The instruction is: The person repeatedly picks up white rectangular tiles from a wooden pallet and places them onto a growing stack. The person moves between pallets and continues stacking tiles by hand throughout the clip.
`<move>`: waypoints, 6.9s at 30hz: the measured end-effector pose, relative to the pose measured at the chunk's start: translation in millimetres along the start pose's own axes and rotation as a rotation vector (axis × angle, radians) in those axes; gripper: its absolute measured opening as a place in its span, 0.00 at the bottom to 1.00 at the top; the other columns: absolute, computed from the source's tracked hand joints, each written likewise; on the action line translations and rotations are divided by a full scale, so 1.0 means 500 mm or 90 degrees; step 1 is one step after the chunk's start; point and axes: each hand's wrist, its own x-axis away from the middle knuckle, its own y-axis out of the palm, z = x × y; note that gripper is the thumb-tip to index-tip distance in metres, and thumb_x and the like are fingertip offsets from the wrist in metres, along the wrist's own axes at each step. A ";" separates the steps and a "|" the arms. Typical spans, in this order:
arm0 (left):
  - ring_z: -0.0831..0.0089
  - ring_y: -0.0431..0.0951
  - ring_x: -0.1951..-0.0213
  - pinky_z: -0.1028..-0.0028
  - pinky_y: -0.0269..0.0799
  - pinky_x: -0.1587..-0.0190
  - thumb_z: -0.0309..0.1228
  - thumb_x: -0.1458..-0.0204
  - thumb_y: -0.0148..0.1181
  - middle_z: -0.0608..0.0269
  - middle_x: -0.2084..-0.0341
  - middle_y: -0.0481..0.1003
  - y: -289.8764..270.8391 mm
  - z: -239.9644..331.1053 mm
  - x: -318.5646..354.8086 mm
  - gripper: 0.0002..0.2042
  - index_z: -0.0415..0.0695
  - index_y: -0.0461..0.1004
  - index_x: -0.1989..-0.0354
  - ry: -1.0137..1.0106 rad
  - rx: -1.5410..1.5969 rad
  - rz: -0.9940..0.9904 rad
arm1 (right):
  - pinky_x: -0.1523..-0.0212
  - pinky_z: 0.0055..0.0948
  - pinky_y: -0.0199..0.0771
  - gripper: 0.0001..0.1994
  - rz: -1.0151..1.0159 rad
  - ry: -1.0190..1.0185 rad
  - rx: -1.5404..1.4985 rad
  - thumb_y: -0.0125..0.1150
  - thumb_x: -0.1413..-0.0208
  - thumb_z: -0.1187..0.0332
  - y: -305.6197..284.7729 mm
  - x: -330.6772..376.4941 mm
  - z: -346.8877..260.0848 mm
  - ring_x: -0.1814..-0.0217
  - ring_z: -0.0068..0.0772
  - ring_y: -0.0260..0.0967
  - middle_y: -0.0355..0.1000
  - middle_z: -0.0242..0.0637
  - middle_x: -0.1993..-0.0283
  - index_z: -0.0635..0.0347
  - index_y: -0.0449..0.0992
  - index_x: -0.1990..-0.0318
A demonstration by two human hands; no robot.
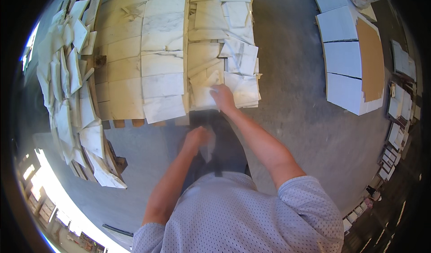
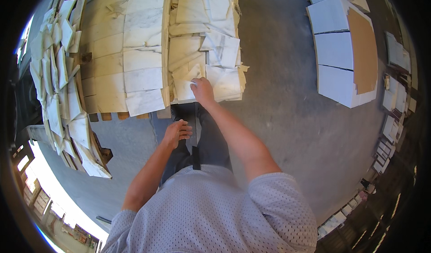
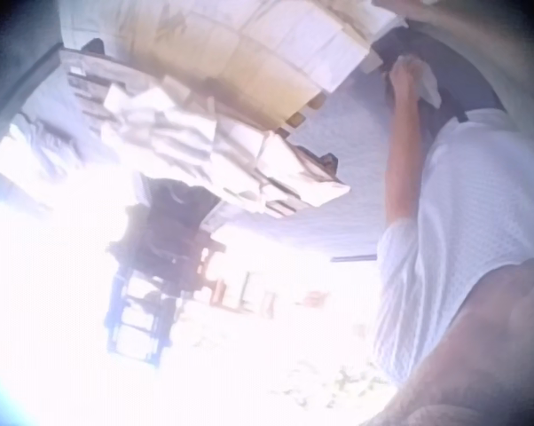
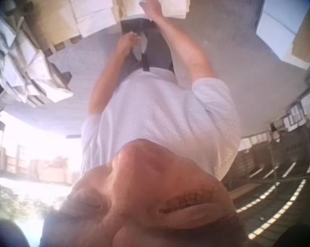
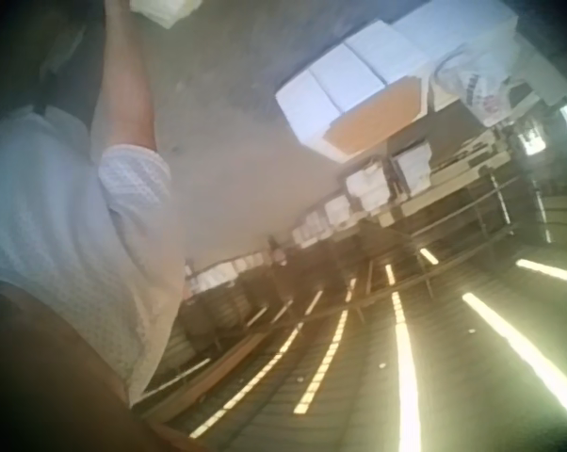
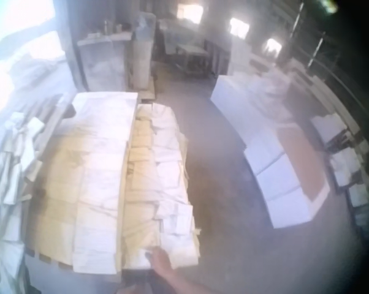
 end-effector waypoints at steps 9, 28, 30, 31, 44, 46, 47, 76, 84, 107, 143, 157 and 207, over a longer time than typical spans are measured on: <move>0.62 0.80 0.63 0.67 0.75 0.61 0.44 0.38 0.49 0.51 0.61 0.78 -0.051 -0.018 0.092 0.21 0.36 0.70 0.50 0.010 0.013 0.048 | 0.39 0.43 0.62 0.24 0.033 -0.058 0.187 0.60 0.55 0.73 -0.002 0.071 -0.016 0.40 0.51 0.60 0.65 0.45 0.44 0.64 0.69 0.47; 0.68 0.79 0.66 0.70 0.73 0.61 0.35 0.43 0.56 0.55 0.66 0.79 -0.425 0.298 0.563 0.15 0.36 0.75 0.54 0.622 0.008 0.649 | 0.42 0.40 0.64 0.22 0.069 -0.090 0.092 0.61 0.50 0.72 -0.022 0.112 -0.167 0.43 0.49 0.64 0.66 0.50 0.45 0.67 0.68 0.46; 0.57 0.72 0.48 0.64 0.68 0.48 0.33 0.48 0.61 0.46 0.50 0.72 -0.551 0.315 0.580 0.21 0.36 0.70 0.47 0.589 -0.264 0.978 | 0.49 0.38 0.70 0.22 0.092 -0.148 0.090 0.62 0.50 0.72 -0.020 0.118 -0.210 0.47 0.44 0.68 0.68 0.47 0.47 0.65 0.68 0.46; 0.52 0.64 0.40 0.61 0.63 0.41 0.36 0.50 0.63 0.46 0.41 0.63 -0.611 0.325 0.589 0.28 0.37 0.64 0.41 0.566 -0.365 1.053 | 0.52 0.36 0.71 0.21 0.086 -0.160 0.071 0.61 0.49 0.74 -0.020 0.124 -0.230 0.48 0.42 0.68 0.68 0.46 0.47 0.65 0.68 0.46; 0.46 0.56 0.34 0.58 0.57 0.33 0.30 0.59 0.63 0.44 0.33 0.52 -0.935 0.523 0.591 0.44 0.42 0.48 0.31 0.255 -0.758 0.746 | 0.56 0.33 0.74 0.19 0.059 -0.136 0.040 0.61 0.48 0.74 -0.017 0.210 -0.278 0.54 0.37 0.72 0.70 0.45 0.51 0.67 0.70 0.48; 0.45 0.60 0.36 0.60 0.60 0.35 0.26 0.57 0.60 0.43 0.35 0.56 -0.945 0.514 0.578 0.40 0.39 0.51 0.32 0.289 -0.783 0.788 | 0.57 0.32 0.75 0.18 0.064 -0.138 0.041 0.60 0.48 0.74 -0.007 0.224 -0.268 0.56 0.36 0.73 0.71 0.45 0.52 0.67 0.71 0.49; 0.47 0.64 0.39 0.60 0.62 0.37 0.22 0.56 0.57 0.44 0.37 0.59 -0.943 0.498 0.571 0.35 0.38 0.54 0.35 0.353 -0.776 0.839 | 0.58 0.31 0.75 0.17 0.073 -0.144 0.038 0.60 0.48 0.74 -0.002 0.230 -0.265 0.57 0.36 0.74 0.71 0.45 0.53 0.67 0.71 0.49; 0.61 0.77 0.52 0.64 0.73 0.46 0.32 0.45 0.61 0.53 0.52 0.75 -0.933 0.175 0.694 0.22 0.32 0.67 0.45 0.852 0.568 0.363 | 0.57 0.26 0.75 0.15 -0.075 -0.083 -0.184 0.59 0.44 0.73 0.010 0.258 -0.369 0.59 0.27 0.75 0.77 0.40 0.57 0.67 0.73 0.49; 0.59 0.73 0.46 0.63 0.70 0.44 0.31 0.49 0.58 0.48 0.47 0.70 -0.556 0.144 0.685 0.30 0.30 0.59 0.38 0.662 0.326 0.249 | 0.49 0.28 0.70 0.27 -0.449 -0.029 -0.642 0.55 0.36 0.59 0.020 0.249 -0.667 0.44 0.32 0.68 0.67 0.44 0.41 0.69 0.59 0.37; 0.64 0.78 0.54 0.66 0.72 0.49 0.27 0.48 0.60 0.54 0.54 0.76 -0.086 0.079 0.417 0.20 0.34 0.70 0.47 0.222 0.189 0.091 | 0.59 0.28 0.72 0.12 0.121 0.324 -0.729 0.58 0.44 0.69 -0.105 0.004 0.082 0.59 0.27 0.73 0.76 0.38 0.59 0.66 0.76 0.54; 0.64 0.75 0.47 0.62 0.72 0.45 0.29 0.40 0.53 0.57 0.47 0.72 0.028 0.202 0.214 0.21 0.38 0.62 0.39 0.266 0.266 -0.105 | 0.49 0.28 0.69 0.18 0.208 0.320 -0.826 0.56 0.40 0.65 -0.202 0.145 -0.096 0.52 0.29 0.71 0.75 0.39 0.54 0.71 0.74 0.50; 0.65 0.80 0.57 0.65 0.78 0.55 0.28 0.40 0.52 0.57 0.55 0.77 -0.051 0.074 0.204 0.16 0.37 0.67 0.45 0.183 0.197 0.010 | 0.46 0.37 0.69 0.21 0.403 0.238 -0.076 0.63 0.49 0.63 -0.256 -0.288 0.140 0.48 0.47 0.70 0.74 0.51 0.53 0.68 0.75 0.51; 0.63 0.81 0.62 0.69 0.78 0.61 0.37 0.38 0.49 0.50 0.61 0.78 0.007 0.072 0.184 0.17 0.37 0.70 0.49 0.065 -0.009 0.010 | 0.74 0.24 0.73 0.12 -0.008 0.503 -0.511 0.58 0.43 0.64 -0.103 0.171 0.085 0.71 0.27 0.74 0.77 0.40 0.68 0.67 0.75 0.62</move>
